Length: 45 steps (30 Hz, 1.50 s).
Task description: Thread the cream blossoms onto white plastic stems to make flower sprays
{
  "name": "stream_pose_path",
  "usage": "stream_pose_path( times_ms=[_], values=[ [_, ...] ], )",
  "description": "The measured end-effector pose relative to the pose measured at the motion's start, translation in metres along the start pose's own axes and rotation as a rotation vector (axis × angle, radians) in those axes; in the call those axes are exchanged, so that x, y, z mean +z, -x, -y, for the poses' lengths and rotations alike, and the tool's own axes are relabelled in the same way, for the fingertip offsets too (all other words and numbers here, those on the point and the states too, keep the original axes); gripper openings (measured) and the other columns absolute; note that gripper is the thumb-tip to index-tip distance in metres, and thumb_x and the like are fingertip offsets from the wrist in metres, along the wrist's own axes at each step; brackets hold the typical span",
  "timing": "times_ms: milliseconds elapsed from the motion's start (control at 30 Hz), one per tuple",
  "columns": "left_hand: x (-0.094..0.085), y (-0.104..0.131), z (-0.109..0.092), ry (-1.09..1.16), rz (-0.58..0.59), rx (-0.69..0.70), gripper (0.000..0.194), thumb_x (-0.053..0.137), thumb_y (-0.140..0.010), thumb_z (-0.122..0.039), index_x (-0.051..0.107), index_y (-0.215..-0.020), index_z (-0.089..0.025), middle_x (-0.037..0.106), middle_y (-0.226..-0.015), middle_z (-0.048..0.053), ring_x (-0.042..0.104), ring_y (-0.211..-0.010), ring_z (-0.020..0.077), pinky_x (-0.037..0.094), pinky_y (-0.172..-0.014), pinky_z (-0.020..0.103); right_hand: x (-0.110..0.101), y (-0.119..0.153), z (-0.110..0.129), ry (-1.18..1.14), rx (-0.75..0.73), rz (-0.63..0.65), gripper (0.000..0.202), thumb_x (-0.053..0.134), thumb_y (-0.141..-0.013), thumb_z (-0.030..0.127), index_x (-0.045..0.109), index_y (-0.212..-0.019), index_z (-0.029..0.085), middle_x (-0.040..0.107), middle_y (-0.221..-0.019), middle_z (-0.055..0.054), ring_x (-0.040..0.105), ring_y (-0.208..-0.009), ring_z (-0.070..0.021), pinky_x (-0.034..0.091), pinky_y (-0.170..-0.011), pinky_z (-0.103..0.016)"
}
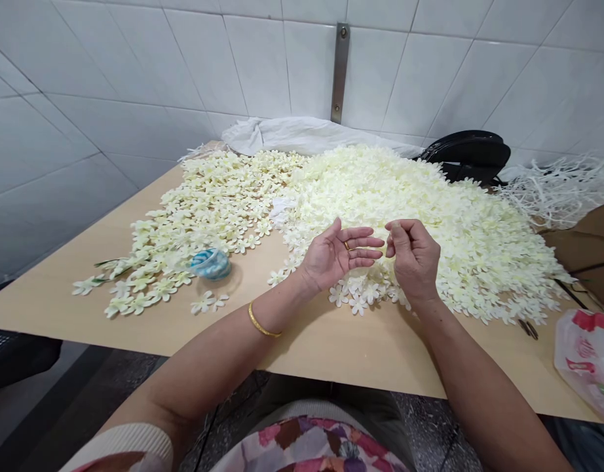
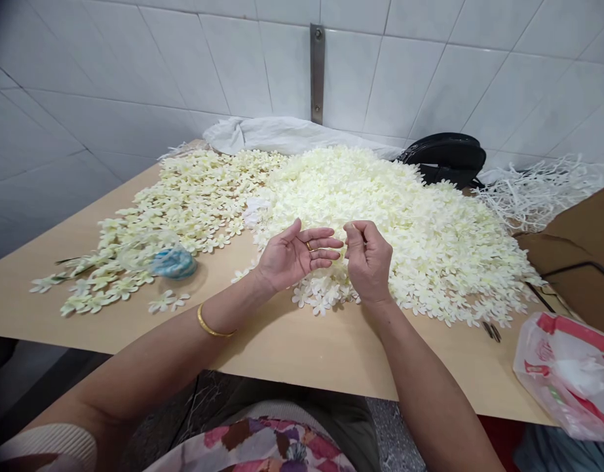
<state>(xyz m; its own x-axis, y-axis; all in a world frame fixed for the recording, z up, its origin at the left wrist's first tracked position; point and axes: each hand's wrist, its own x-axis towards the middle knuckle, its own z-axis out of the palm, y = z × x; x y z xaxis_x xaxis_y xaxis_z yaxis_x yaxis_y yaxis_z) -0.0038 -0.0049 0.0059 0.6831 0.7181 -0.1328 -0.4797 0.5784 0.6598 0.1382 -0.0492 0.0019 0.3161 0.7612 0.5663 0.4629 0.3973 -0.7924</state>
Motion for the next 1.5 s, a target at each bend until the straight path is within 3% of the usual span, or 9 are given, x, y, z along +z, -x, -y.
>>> stream_pose_path(
  times_ms=[267,533,700,833,967,1133,1233,1400,1500],
  values=[
    [-0.002,0.0,-0.001,0.004,0.045,-0.012,0.063,0.018,-0.093,-0.047,0.065,-0.094,-0.004,0.07,-0.087,0.019,0.068,-0.073,0.0227,0.051,-0.07,0.034,0.0,0.0,-0.005,0.021,0.06,-0.049,0.04,0.041,-0.09,0.048,0.048,-0.064,0.018,0.053,-0.064,0.002,0.039,-0.048,-0.0046,0.033,-0.047,-0.021],
    [-0.005,-0.002,0.001,0.014,0.032,-0.013,0.065,0.021,-0.091,-0.053,0.066,-0.092,-0.006,0.071,-0.089,0.018,0.069,-0.079,0.0237,0.051,-0.071,0.034,0.002,-0.003,-0.005,-0.054,0.025,-0.106,0.022,0.046,-0.089,0.038,0.059,-0.094,0.021,0.047,-0.057,0.005,0.047,-0.05,-0.0083,0.04,-0.051,-0.024],
    [-0.006,-0.002,0.001,0.027,0.05,-0.025,0.063,0.022,-0.091,-0.052,0.066,-0.094,-0.007,0.071,-0.091,0.017,0.068,-0.081,0.0234,0.051,-0.072,0.034,0.001,-0.004,-0.008,-0.156,0.082,-0.047,0.023,0.048,-0.088,0.042,0.057,-0.083,0.022,0.035,-0.051,0.007,0.032,-0.041,-0.0058,0.032,-0.043,-0.023],
    [-0.006,-0.003,0.001,0.045,0.048,-0.031,0.063,0.022,-0.091,-0.052,0.066,-0.094,-0.007,0.071,-0.091,0.017,0.068,-0.08,0.0226,0.051,-0.072,0.033,0.001,-0.005,-0.008,-0.193,0.114,-0.058,0.027,0.045,-0.089,0.044,0.053,-0.077,0.021,0.039,-0.057,0.006,0.028,-0.041,-0.0045,0.029,-0.041,-0.023],
    [-0.007,-0.003,0.002,0.045,0.03,-0.034,0.064,0.02,-0.092,-0.05,0.066,-0.094,-0.007,0.07,-0.091,0.017,0.069,-0.078,0.0228,0.051,-0.072,0.034,-0.001,-0.003,-0.005,-0.087,0.055,-0.055,0.028,0.039,-0.092,0.041,0.06,-0.098,0.022,0.044,-0.063,0.003,0.042,-0.053,-0.0085,0.041,-0.053,-0.025],
    [-0.007,-0.004,0.002,0.045,0.029,-0.042,0.063,0.022,-0.091,-0.051,0.066,-0.095,-0.007,0.07,-0.09,0.017,0.068,-0.078,0.0224,0.052,-0.072,0.034,-0.001,0.0,-0.006,0.07,-0.123,0.049,0.035,0.039,-0.092,0.033,0.053,-0.124,0.029,0.054,-0.088,-0.003,0.053,-0.079,-0.0126,0.048,-0.078,-0.033],
    [-0.008,-0.004,0.002,0.045,0.033,-0.053,0.062,0.023,-0.091,-0.052,0.066,-0.094,-0.007,0.071,-0.087,0.017,0.068,-0.076,0.0218,0.052,-0.071,0.033,0.001,0.001,-0.006,0.106,-0.171,0.082,0.032,0.043,-0.09,0.032,0.058,-0.118,0.027,0.056,-0.081,-0.002,0.054,-0.075,-0.013,0.049,-0.072,-0.032],
    [-0.006,-0.004,0.004,-0.046,0.037,-0.039,0.059,0.027,-0.09,-0.054,0.064,-0.096,-0.008,0.07,-0.081,0.015,0.068,-0.076,0.0216,0.051,-0.071,0.033,0.0,0.002,0.001,0.048,-0.047,0.038,0.021,0.048,-0.088,0.037,0.062,-0.088,0.02,0.056,-0.067,0.001,0.051,-0.058,-0.0093,0.044,-0.057,-0.025],
    [-0.001,0.001,0.011,-0.305,-0.013,0.16,0.049,0.044,-0.085,-0.053,0.062,-0.106,-0.013,0.068,-0.092,0.013,0.066,-0.076,0.0186,0.05,-0.071,0.031,-0.001,0.003,0.002,0.077,-0.029,-0.015,0.027,0.046,-0.089,0.04,0.057,-0.077,0.019,0.051,-0.06,0.003,0.042,-0.049,-0.0066,0.036,-0.05,-0.023]
  ],
)
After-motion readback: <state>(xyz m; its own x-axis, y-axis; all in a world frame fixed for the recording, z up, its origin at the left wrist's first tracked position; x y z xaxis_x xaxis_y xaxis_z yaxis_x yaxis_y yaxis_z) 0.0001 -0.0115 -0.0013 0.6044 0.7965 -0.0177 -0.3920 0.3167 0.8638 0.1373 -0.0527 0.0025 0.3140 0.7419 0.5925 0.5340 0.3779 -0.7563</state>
